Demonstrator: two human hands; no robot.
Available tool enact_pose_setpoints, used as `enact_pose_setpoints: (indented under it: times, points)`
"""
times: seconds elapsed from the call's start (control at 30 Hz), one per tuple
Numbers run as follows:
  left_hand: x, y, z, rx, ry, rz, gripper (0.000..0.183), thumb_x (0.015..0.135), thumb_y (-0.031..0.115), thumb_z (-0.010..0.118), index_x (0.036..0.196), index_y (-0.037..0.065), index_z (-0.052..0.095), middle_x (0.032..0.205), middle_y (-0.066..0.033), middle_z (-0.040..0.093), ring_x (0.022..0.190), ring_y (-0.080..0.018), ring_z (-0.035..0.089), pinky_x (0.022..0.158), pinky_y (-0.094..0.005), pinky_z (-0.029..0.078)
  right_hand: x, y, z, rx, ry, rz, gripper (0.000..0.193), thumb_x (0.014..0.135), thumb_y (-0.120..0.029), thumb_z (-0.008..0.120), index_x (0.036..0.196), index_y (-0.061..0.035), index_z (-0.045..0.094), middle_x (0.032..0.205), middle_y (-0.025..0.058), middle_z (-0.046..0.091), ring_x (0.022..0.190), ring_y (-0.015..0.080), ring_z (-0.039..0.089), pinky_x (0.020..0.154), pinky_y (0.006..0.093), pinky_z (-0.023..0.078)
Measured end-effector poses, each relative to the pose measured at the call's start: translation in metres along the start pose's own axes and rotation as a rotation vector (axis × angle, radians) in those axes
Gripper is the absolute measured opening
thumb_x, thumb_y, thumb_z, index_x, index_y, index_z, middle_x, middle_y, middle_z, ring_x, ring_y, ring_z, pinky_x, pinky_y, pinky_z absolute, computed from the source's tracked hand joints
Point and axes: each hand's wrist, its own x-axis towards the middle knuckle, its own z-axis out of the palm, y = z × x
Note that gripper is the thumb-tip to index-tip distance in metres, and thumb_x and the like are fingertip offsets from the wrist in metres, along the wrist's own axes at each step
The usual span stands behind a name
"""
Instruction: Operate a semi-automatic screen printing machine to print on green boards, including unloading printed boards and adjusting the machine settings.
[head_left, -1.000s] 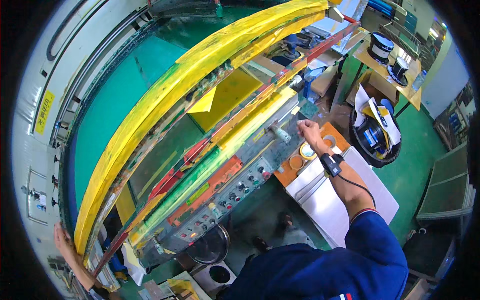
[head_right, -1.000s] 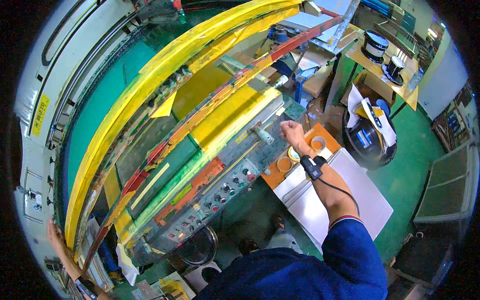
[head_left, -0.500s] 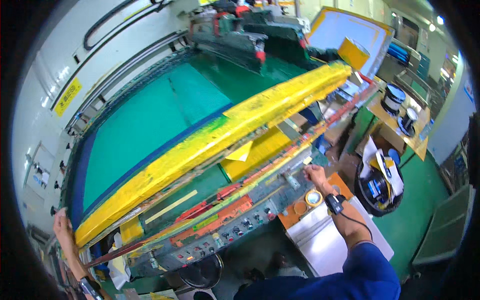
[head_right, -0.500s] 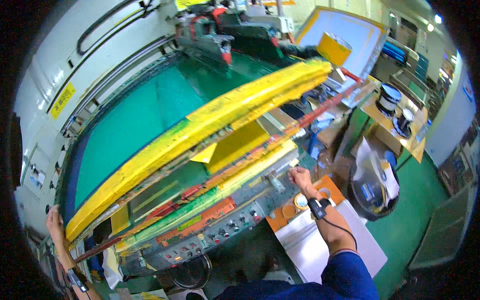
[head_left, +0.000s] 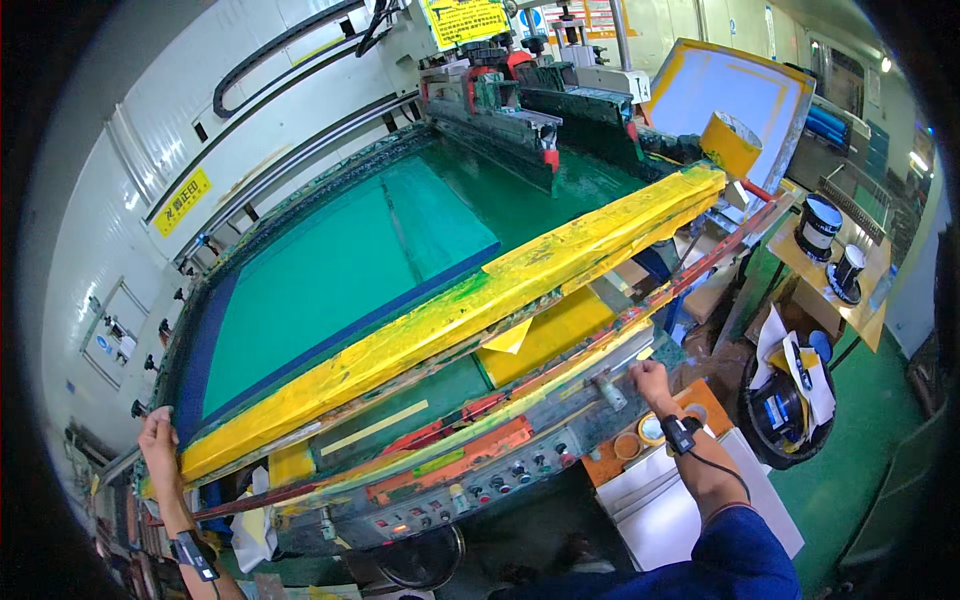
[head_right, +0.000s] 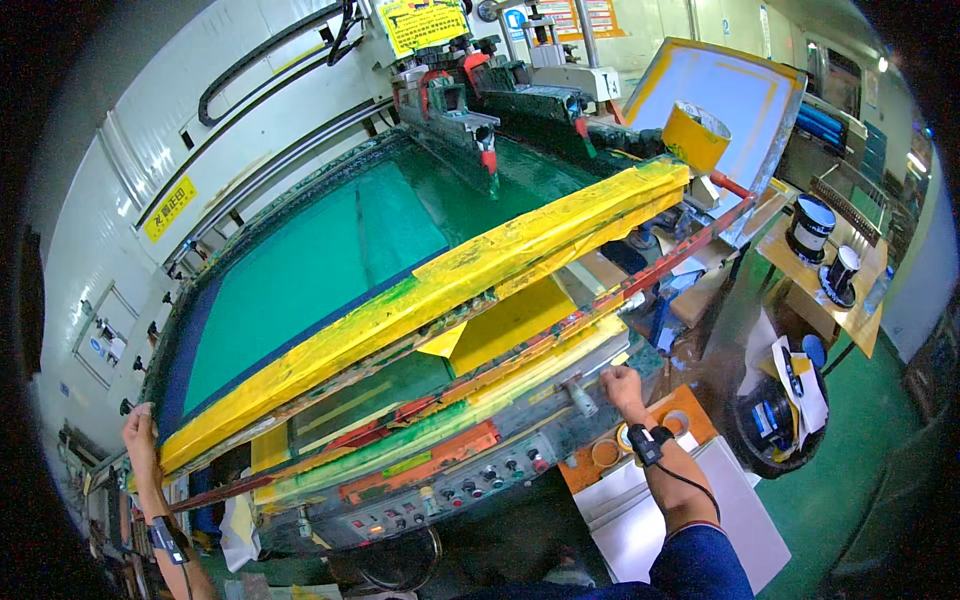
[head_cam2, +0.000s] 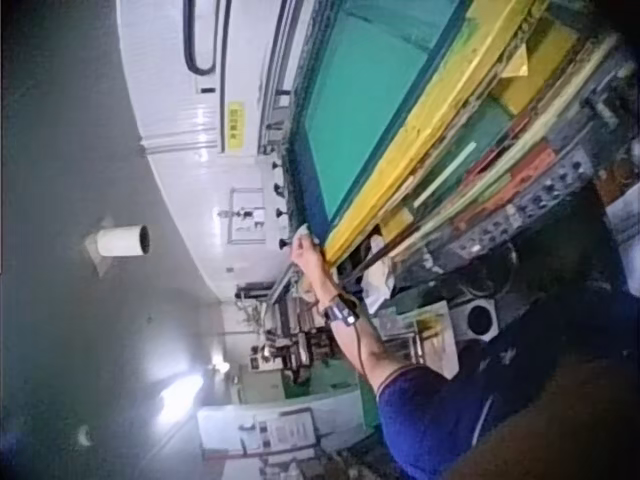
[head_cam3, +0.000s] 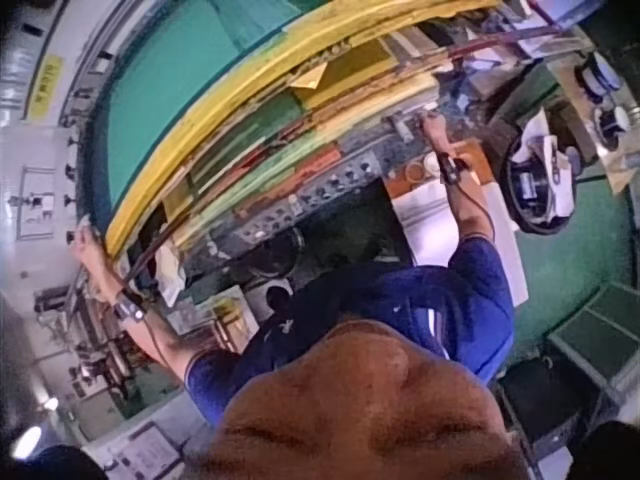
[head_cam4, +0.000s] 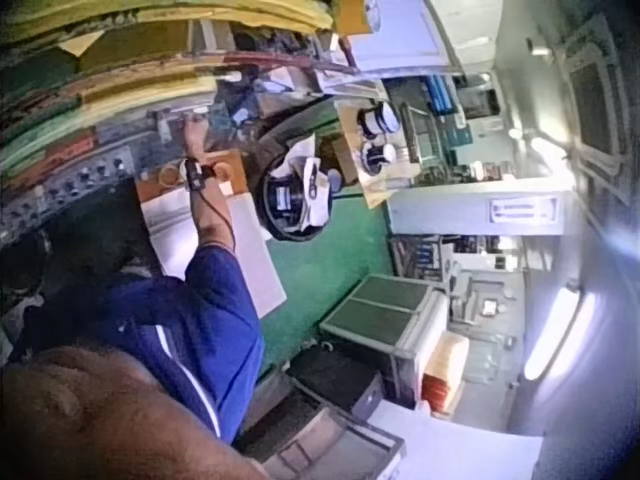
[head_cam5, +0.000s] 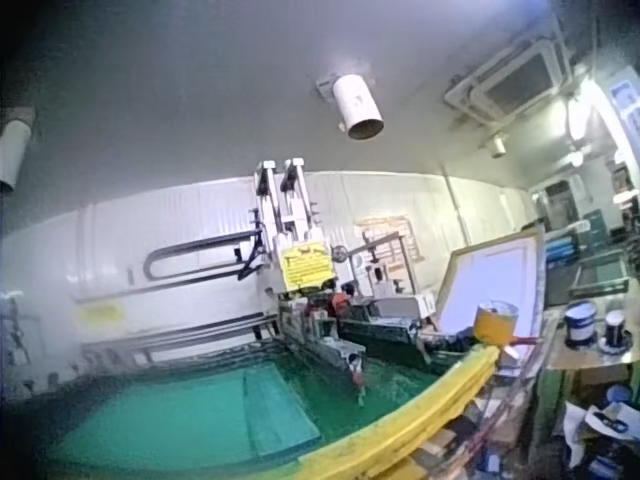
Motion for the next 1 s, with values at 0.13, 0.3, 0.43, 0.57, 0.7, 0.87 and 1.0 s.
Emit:
enact_pose_setpoints:
  times: [0.13, 0.3, 0.43, 0.57, 0.7, 0.87, 1.0]
  points:
    - [0.012, -0.01, -0.002, 0.082, -0.033, 0.032, 0.025, 0.099, 0.024, 0.056, 0.108, 0.003, 0.066, 0.074, 0.0037, 0.05, 0.063, -0.0051, 0.038, 0.056, -0.0231, 0.029, -0.008, -0.013, -0.006, -1.005, 0.111, -0.721, 0.019, 0.081, -0.014, 0.06, 0.097, -0.0044, 0.064, 0.098, 0.0219, 0.061, 0.093, 0.042, 0.059, 0.081, 0.0487, 0.051]
    - [0.02, -0.032, -0.023, 0.113, 0.015, 0.054, 0.028, 0.101, 0.024, 0.052, 0.113, 0.002, 0.064, 0.084, 0.0044, 0.052, 0.068, -0.0053, 0.038, 0.059, -0.0219, 0.03, 0.007, -0.025, -0.003, -1.203, -0.016, -1.028, 0.037, 0.077, -0.008, 0.056, 0.113, -0.0041, 0.064, 0.106, 0.0125, 0.062, 0.099, 0.0315, 0.057, 0.09, 0.0397, 0.046]
    - [0.032, -0.03, -0.012, 0.128, -0.007, -0.042, 0.027, 0.101, 0.023, 0.052, 0.113, 0.002, 0.063, 0.082, 0.0049, 0.051, 0.069, -0.0051, 0.039, 0.059, -0.022, 0.03, 0.015, -0.025, -0.013, -1.382, -0.081, -1.041, 0.035, 0.08, -0.011, 0.053, 0.112, -0.0057, 0.063, 0.11, 0.0083, 0.061, 0.098, 0.0266, 0.056, 0.087, 0.0372, 0.047]
    - [0.024, -0.046, -0.042, 0.003, -0.039, -0.011, 0.027, 0.101, 0.023, 0.052, 0.112, 0.002, 0.063, 0.076, 0.0046, 0.047, 0.068, -0.0059, 0.039, 0.06, -0.0226, 0.03, 0.013, -0.046, -0.005, -1.476, -0.199, -1.159, 0.023, 0.08, -0.012, 0.053, 0.101, -0.0085, 0.062, 0.106, 0.0066, 0.058, 0.1, 0.0256, 0.055, 0.085, 0.0368, 0.047]
    - [0.017, -0.035, -0.033, 0.166, -0.03, 0.067, 0.023, 0.099, 0.021, 0.054, 0.105, 0.002, 0.065, 0.07, 0.0038, 0.045, 0.064, -0.0064, 0.038, 0.057, -0.0241, 0.029, 0.021, -0.044, -0.018, -1.536, -0.33, -1.174, 0.02, 0.081, -0.014, 0.053, 0.098, -0.0084, 0.062, 0.1, 0.0058, 0.057, 0.099, 0.0254, 0.056, 0.082, 0.0366, 0.048]
    - [-0.006, 0.003, -0.004, 0.123, 0.02, -0.034, 0.021, 0.099, 0.022, 0.055, 0.1, 0.004, 0.065, 0.068, 0.0049, 0.043, 0.061, -0.0056, 0.036, 0.055, -0.0248, 0.027, 0.03, -0.036, -0.027, -1.508, -0.44, -1.17, 0.021, 0.082, -0.014, 0.052, 0.099, -0.0085, 0.062, 0.099, 0.007, 0.059, 0.095, 0.0259, 0.06, 0.079, 0.0387, 0.052]
    - [0.016, -0.01, -0.006, 0.14, -0.075, 0.026, 0.023, 0.097, 0.024, 0.056, 0.104, 0.004, 0.065, 0.077, 0.0056, 0.049, 0.067, -0.0054, 0.041, 0.057, -0.0238, 0.031, 0.043, -0.03, -0.036, -1.51, -0.447, -1.095, 0.018, 0.08, -0.015, 0.053, 0.094, -0.0067, 0.061, 0.096, 0.0093, 0.06, 0.094, 0.0283, 0.061, 0.077, 0.0403, 0.054]
